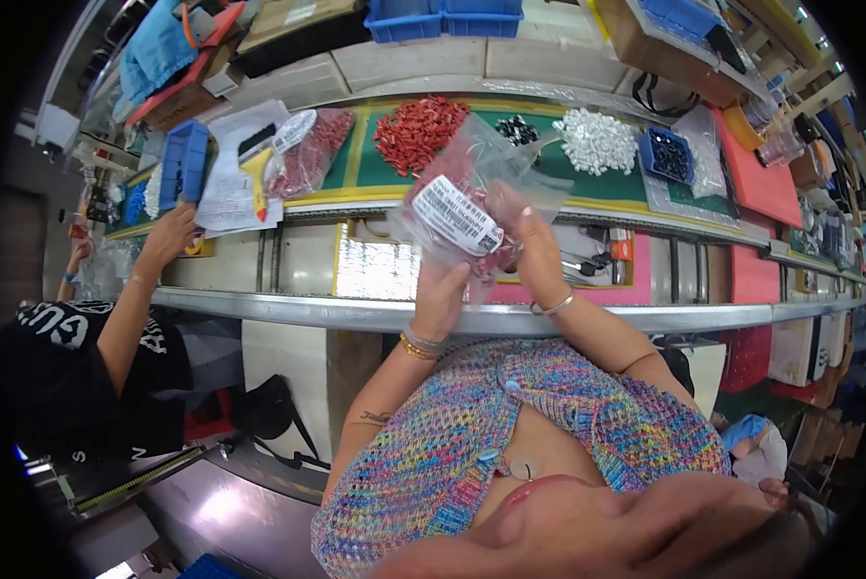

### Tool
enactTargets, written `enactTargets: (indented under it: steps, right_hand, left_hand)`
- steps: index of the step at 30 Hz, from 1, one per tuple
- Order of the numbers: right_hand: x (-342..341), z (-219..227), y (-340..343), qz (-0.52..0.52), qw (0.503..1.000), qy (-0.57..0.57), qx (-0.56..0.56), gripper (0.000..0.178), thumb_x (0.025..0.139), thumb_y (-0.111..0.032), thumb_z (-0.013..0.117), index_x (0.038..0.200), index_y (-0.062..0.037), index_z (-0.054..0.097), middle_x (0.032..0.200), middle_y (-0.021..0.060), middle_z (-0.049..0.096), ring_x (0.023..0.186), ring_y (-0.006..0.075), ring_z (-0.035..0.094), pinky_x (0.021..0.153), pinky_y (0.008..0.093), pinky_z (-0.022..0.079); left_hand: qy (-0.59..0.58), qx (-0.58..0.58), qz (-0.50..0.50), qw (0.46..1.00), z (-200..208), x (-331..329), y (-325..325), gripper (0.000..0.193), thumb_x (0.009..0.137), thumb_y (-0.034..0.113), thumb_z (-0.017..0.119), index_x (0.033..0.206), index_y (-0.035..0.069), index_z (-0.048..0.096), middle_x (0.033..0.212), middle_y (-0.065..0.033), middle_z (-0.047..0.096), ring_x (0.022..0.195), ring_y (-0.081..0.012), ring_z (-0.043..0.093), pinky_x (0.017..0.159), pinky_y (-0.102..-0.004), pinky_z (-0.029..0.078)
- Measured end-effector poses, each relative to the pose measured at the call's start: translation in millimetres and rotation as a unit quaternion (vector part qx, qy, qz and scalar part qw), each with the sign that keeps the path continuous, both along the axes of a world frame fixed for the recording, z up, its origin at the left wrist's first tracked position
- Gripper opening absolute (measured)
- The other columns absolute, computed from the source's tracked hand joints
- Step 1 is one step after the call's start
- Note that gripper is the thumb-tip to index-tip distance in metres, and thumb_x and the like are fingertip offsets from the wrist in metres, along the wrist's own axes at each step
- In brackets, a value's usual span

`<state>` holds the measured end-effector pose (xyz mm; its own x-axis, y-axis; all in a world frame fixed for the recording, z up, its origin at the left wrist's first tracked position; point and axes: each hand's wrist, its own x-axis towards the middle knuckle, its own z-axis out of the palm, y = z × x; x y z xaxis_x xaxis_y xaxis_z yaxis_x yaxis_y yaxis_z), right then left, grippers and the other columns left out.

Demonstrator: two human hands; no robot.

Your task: The person sorts small black and red electronic components by hand, packaging them into plastic bags.

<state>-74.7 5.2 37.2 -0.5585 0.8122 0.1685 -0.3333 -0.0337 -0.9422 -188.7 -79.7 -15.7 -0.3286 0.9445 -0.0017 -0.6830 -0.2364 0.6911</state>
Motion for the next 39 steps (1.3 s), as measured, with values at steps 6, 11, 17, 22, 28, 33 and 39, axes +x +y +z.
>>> enactTargets:
  steps: [6, 11, 17, 22, 28, 33, 39]
  right_hand:
    - [-2.3, 29.7, 32.7, 0.146, 0.980, 0.073, -0.117, 0.046, 0.092, -0.032, 0.027, 0.113, 0.0059, 0.044, 0.104, 0.0172, 0.055, 0.097, 0.0222, 0.053, 0.086, 0.0316, 0.040]
    - [13.4, 51.5, 27.4, 0.155, 0.984, -0.067, 0.058, 0.043, 0.091, -0.033, 0.030, 0.105, -0.0001, 0.054, 0.087, 0.0106, 0.061, 0.073, 0.0151, 0.057, 0.066, 0.0293, 0.045]
    - [33.2, 38.0, 41.4, -0.053, 0.948, -0.113, 0.294, 0.032, 0.089, -0.029, 0.038, 0.101, -0.0062, 0.057, 0.059, 0.0111, 0.055, 0.052, 0.0202, 0.052, 0.050, 0.0294, 0.041]
    - [106.8, 43.8, 14.7, -0.032, 0.990, -0.054, 0.123, 0.035, 0.089, -0.029, 0.037, 0.103, -0.0021, 0.054, 0.101, 0.0090, 0.058, 0.091, 0.0193, 0.056, 0.080, 0.0291, 0.042]
    - [109.1, -30.8, 39.7, 0.012, 0.996, 0.013, -0.087, 0.060, 0.085, -0.055, 0.025, 0.120, -0.0091, 0.042, 0.118, 0.0100, 0.048, 0.105, 0.0196, 0.047, 0.089, 0.0360, 0.037]
    - [26.4, -75.2, 24.8, 0.181, 0.923, 0.199, -0.273, 0.049, 0.084, -0.051, 0.037, 0.112, -0.0121, 0.049, 0.109, 0.0088, 0.055, 0.097, 0.0185, 0.053, 0.084, 0.0364, 0.041]
    - [27.3, -42.4, 16.7, 0.236, 0.832, 0.357, -0.352, 0.036, 0.083, -0.040, 0.050, 0.101, -0.0095, 0.055, 0.095, 0.0070, 0.061, 0.080, 0.0148, 0.059, 0.074, 0.0329, 0.048]
  left_hand:
    - [0.154, -0.093, 0.057, 0.982, 5.0, -42.7, -20.4, 0.056, 0.089, 0.028, 0.039, 0.133, 0.002, 0.015, 0.133, -0.0133, 0.027, 0.121, -0.0221, 0.031, 0.098, -0.0371, 0.027]
    - [0.342, -0.093, 0.069, 0.933, 35.3, -70.6, -9.8, 0.047, 0.090, 0.028, 0.036, 0.127, 0.001, 0.026, 0.128, -0.0109, 0.033, 0.116, -0.0190, 0.033, 0.095, -0.0320, 0.029]
    - [0.416, -0.084, 0.106, 0.899, -1.3, -85.9, 59.4, 0.015, 0.083, 0.015, 0.046, 0.074, 0.004, 0.051, 0.080, -0.0063, 0.055, 0.069, -0.0160, 0.050, 0.062, -0.0288, 0.041]
    - [0.264, -0.051, 0.071, 0.961, 73.2, -16.4, 102.0, 0.019, 0.088, 0.020, 0.044, 0.076, 0.005, 0.043, 0.076, -0.0041, 0.050, 0.071, -0.0125, 0.049, 0.063, -0.0258, 0.039]
    - [0.099, 0.167, -0.128, 0.973, 110.3, 35.9, 132.4, 0.033, 0.085, 0.021, 0.044, 0.060, 0.014, 0.023, 0.057, 0.0031, 0.021, 0.051, -0.0085, 0.023, 0.052, -0.0218, 0.023]
    - [-0.125, 0.320, -0.430, 0.835, 117.0, 22.6, 169.3, 0.020, 0.082, 0.010, 0.045, 0.063, 0.013, 0.039, 0.054, 0.0017, 0.039, 0.056, -0.0092, 0.039, 0.059, -0.0226, 0.027]
    - [0.001, 0.416, -0.440, 0.796, 146.0, 3.6, 154.8, 0.013, 0.079, 0.011, 0.050, 0.068, 0.015, 0.043, 0.059, 0.0048, 0.048, 0.069, -0.0118, 0.043, 0.083, -0.0291, 0.029]
